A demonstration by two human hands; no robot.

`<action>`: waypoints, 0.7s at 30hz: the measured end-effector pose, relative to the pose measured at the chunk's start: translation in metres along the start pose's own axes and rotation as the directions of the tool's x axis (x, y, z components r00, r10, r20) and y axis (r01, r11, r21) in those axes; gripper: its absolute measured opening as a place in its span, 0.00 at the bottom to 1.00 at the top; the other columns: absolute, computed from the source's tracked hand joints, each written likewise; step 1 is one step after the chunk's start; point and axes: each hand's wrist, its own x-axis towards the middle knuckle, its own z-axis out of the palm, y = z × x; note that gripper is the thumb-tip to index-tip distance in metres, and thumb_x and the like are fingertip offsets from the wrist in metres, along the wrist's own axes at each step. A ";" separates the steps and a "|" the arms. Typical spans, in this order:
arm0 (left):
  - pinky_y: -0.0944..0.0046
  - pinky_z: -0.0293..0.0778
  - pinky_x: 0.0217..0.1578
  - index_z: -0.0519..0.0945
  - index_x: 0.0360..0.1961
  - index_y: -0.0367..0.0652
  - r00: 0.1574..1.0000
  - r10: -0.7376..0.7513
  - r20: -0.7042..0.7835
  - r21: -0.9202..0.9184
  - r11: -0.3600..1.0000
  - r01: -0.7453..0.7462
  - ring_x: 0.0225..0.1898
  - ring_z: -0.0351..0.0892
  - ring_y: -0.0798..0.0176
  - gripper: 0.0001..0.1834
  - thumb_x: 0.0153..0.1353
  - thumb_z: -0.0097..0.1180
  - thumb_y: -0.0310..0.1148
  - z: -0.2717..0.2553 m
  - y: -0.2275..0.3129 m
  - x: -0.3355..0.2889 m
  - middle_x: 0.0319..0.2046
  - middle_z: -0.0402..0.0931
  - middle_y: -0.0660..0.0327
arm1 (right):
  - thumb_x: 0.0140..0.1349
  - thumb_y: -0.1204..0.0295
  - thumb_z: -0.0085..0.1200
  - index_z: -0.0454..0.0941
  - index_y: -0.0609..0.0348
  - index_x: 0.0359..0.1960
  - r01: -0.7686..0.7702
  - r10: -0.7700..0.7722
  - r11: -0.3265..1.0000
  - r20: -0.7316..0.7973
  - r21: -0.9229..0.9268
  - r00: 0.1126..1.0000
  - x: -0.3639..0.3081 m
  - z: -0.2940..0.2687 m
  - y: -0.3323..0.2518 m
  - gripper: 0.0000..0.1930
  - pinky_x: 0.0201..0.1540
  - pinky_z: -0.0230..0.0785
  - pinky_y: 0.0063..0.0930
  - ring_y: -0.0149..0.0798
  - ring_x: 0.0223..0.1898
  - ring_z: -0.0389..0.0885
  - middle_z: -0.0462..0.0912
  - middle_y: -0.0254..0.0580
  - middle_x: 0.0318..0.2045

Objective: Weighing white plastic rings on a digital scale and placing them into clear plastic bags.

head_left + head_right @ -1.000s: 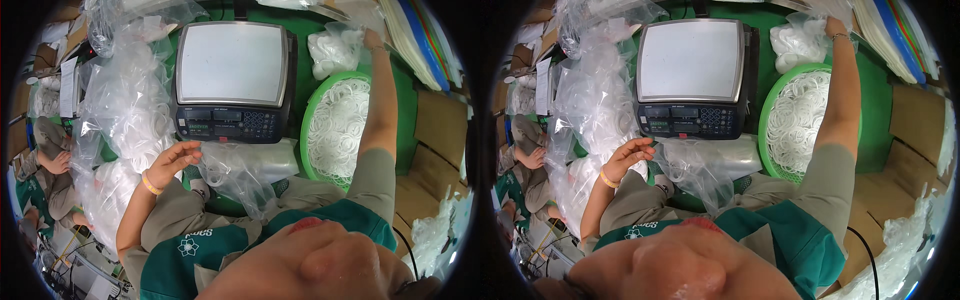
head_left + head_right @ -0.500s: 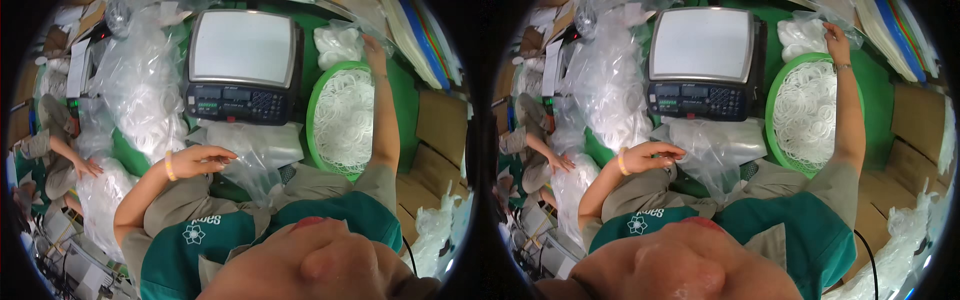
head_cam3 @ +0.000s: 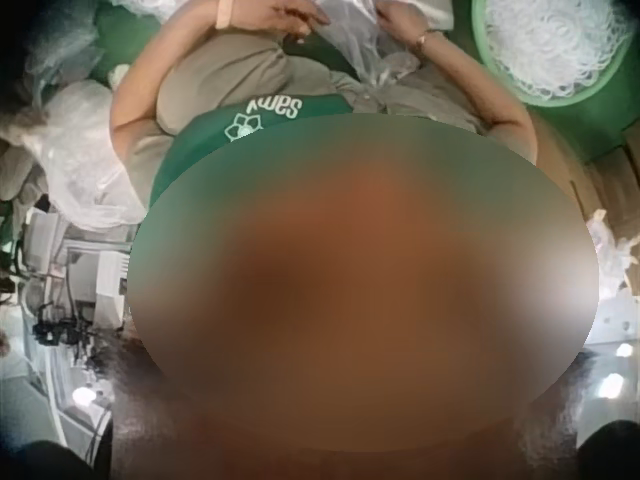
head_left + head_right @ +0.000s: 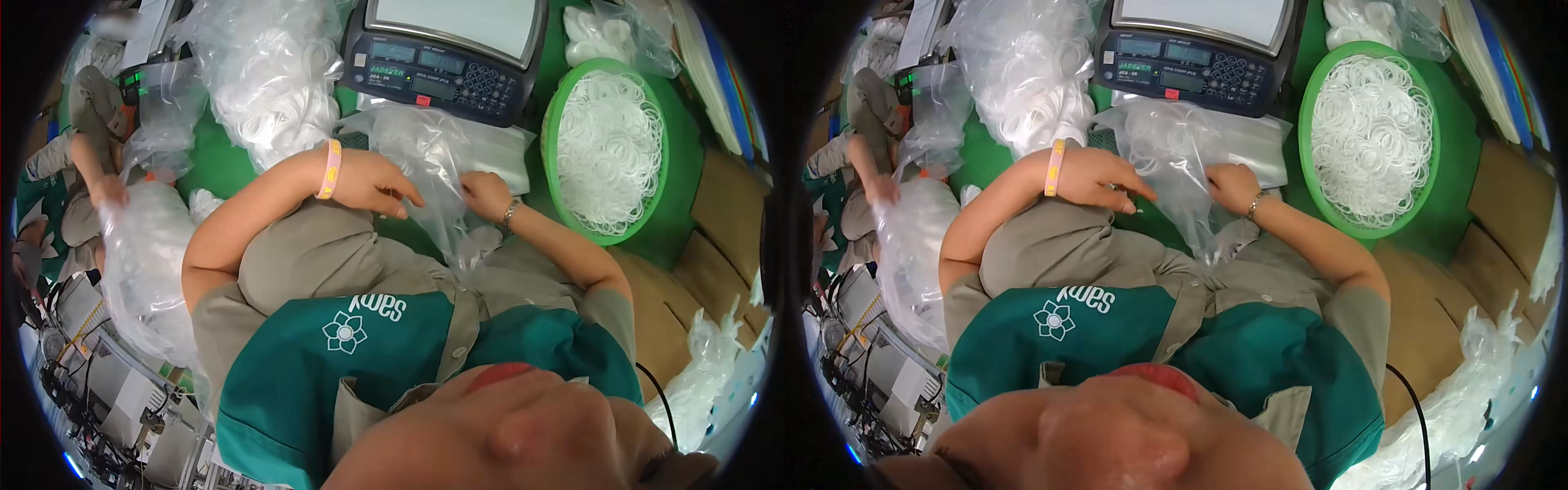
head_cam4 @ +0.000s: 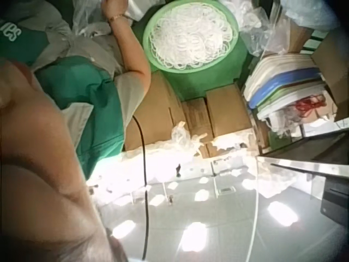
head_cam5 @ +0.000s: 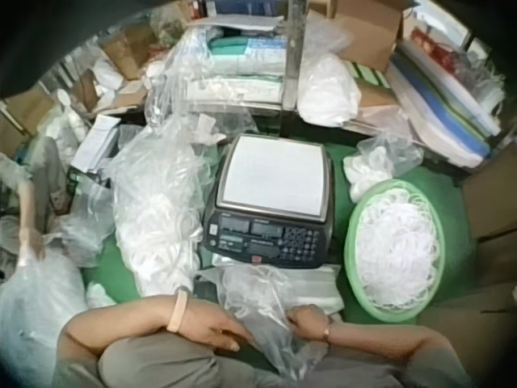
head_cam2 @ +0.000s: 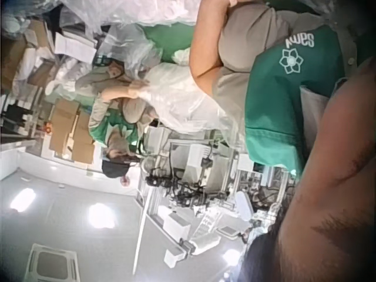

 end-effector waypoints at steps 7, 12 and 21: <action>0.59 0.59 0.51 0.77 0.39 0.47 0.932 -0.220 -0.287 0.336 0.888 0.313 0.56 0.58 0.47 0.15 0.55 0.49 0.41 0.018 -0.055 -0.024 0.53 0.59 0.44 | 0.48 0.63 0.57 0.51 0.55 0.58 0.070 0.073 0.773 -0.198 0.630 0.978 -0.001 -0.006 -0.058 0.37 0.54 0.56 0.33 0.49 0.53 0.60 0.57 0.52 0.55; 0.60 0.61 0.50 0.76 0.41 0.43 0.994 -0.017 -0.105 -0.058 0.998 0.011 0.52 0.64 0.54 0.16 0.55 0.51 0.40 0.015 -0.033 -0.031 0.45 0.70 0.51 | 0.48 0.72 0.54 0.51 0.57 0.57 -0.279 0.229 0.876 0.170 0.394 0.959 -0.010 0.004 -0.057 0.34 0.32 0.68 0.25 0.33 0.28 0.73 0.74 0.41 0.28; 0.55 0.66 0.25 0.73 0.39 0.48 0.979 -0.080 -0.187 0.567 0.805 0.174 0.26 0.74 0.51 0.23 0.48 0.50 0.53 0.012 0.077 -0.042 0.19 0.73 0.55 | 0.53 0.75 0.49 0.60 0.56 0.50 0.104 0.180 -0.166 -0.073 0.981 0.981 0.026 -0.071 -0.123 0.21 0.29 0.65 0.20 0.29 0.26 0.72 0.74 0.36 0.27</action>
